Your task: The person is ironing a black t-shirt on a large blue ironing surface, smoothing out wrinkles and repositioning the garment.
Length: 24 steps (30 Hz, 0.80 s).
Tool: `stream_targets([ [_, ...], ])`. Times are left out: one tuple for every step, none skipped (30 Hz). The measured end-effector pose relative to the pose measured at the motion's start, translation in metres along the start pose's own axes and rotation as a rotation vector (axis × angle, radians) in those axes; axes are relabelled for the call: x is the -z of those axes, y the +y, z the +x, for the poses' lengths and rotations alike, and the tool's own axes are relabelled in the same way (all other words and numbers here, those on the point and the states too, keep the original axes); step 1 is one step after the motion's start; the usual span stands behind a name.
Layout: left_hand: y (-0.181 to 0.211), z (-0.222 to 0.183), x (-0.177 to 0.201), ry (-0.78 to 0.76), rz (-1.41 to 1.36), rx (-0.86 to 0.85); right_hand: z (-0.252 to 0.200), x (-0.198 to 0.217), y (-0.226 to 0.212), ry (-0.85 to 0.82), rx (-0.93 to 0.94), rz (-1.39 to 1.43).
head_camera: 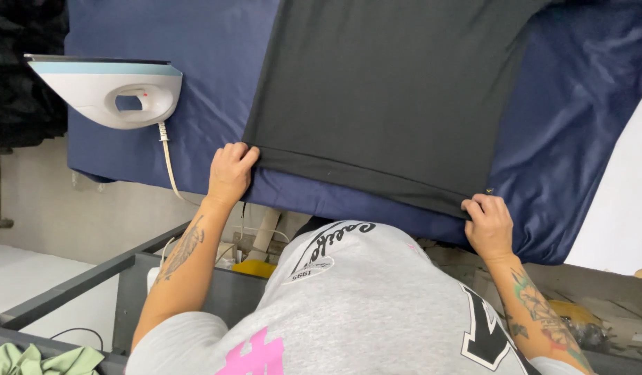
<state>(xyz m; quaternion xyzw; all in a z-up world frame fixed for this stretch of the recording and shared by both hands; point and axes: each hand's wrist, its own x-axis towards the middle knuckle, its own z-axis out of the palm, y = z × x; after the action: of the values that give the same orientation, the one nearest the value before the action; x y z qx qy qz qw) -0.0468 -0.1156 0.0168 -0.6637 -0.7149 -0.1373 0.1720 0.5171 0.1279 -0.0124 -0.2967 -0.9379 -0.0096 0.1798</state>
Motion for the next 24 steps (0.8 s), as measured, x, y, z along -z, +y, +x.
stream_targets([
  [0.000, -0.005, 0.003, -0.030, -0.002, -0.003, -0.006, 0.000, 0.003, -0.028, 0.006, -0.013],
  [0.000, -0.009, 0.006, -0.060, -0.004, -0.007, -0.011, -0.001, 0.006, -0.056, 0.012, -0.027],
  [0.001, -0.008, 0.014, -0.058, -0.002, -0.004, -0.005, 0.008, 0.002, -0.054, 0.015, -0.027],
  [0.002, -0.006, 0.022, -0.063, -0.067, 0.024, 0.000, 0.016, -0.002, -0.064, 0.004, 0.002],
  [0.003, -0.005, 0.030, -0.069, -0.132, 0.053, 0.006, 0.025, -0.006, -0.074, -0.006, 0.032],
  [-0.001, -0.004, 0.035, -0.067, -0.131, 0.056, 0.026, 0.032, -0.020, -0.073, -0.002, 0.032],
  [-0.006, -0.005, 0.042, -0.001, -0.192, 0.137, 0.044, 0.040, -0.036, -0.020, 0.030, 0.107],
  [-0.010, -0.006, 0.048, 0.066, -0.252, 0.218, 0.062, 0.047, -0.052, 0.034, 0.061, 0.182],
  [-0.017, -0.010, 0.047, 0.062, -0.252, 0.222, 0.082, 0.038, -0.071, 0.029, 0.061, 0.185],
  [-0.024, -0.014, 0.047, 0.236, -0.260, 0.412, 0.102, 0.029, -0.091, 0.076, 0.119, 0.291],
  [-0.032, -0.016, 0.045, 0.419, -0.265, 0.599, 0.122, 0.020, -0.110, 0.126, 0.180, 0.392],
  [-0.037, -0.016, 0.046, 0.419, -0.266, 0.602, 0.136, 0.010, -0.126, 0.123, 0.181, 0.391],
  [-0.043, -0.016, 0.048, 0.554, -0.378, 0.835, 0.151, -0.001, -0.143, 0.131, 0.232, 0.423],
  [-0.049, -0.015, 0.050, 0.690, -0.490, 1.067, 0.165, -0.012, -0.159, 0.139, 0.283, 0.455],
  [-0.061, -0.026, 0.041, 0.689, -0.487, 1.071, 0.174, -0.027, -0.170, 0.137, 0.285, 0.458],
  [-0.073, -0.036, 0.032, 0.683, -0.523, 1.115, 0.184, -0.041, -0.181, 0.150, 0.333, 0.447],
  [-0.086, -0.044, 0.022, 0.677, -0.562, 1.155, 0.193, -0.056, -0.191, 0.166, 0.378, 0.433],
  [-0.088, -0.042, 0.023, 0.676, -0.561, 1.155, 0.193, -0.058, -0.196, 0.165, 0.377, 0.434],
  [-0.093, -0.037, 0.022, 0.668, -0.643, 1.118, 0.196, -0.061, -0.200, 0.112, 0.393, 0.458],
  [-0.098, -0.030, 0.020, 0.659, -0.724, 1.078, 0.198, -0.065, -0.204, 0.059, 0.409, 0.481],
  [-0.112, -0.030, 0.008, 0.655, -0.731, 1.070, 0.194, -0.053, -0.204, 0.063, 0.401, 0.476],
  [-0.125, -0.030, -0.005, 0.690, -0.786, 1.029, 0.189, -0.041, -0.204, -0.044, 0.382, 0.658],
  [-0.139, -0.028, -0.018, 0.718, -0.846, 0.984, 0.182, -0.028, -0.204, -0.151, 0.352, 0.839],
  [-0.147, -0.029, -0.015, 0.708, -0.858, 0.973, 0.174, -0.021, -0.192, -0.143, 0.337, 0.833],
])
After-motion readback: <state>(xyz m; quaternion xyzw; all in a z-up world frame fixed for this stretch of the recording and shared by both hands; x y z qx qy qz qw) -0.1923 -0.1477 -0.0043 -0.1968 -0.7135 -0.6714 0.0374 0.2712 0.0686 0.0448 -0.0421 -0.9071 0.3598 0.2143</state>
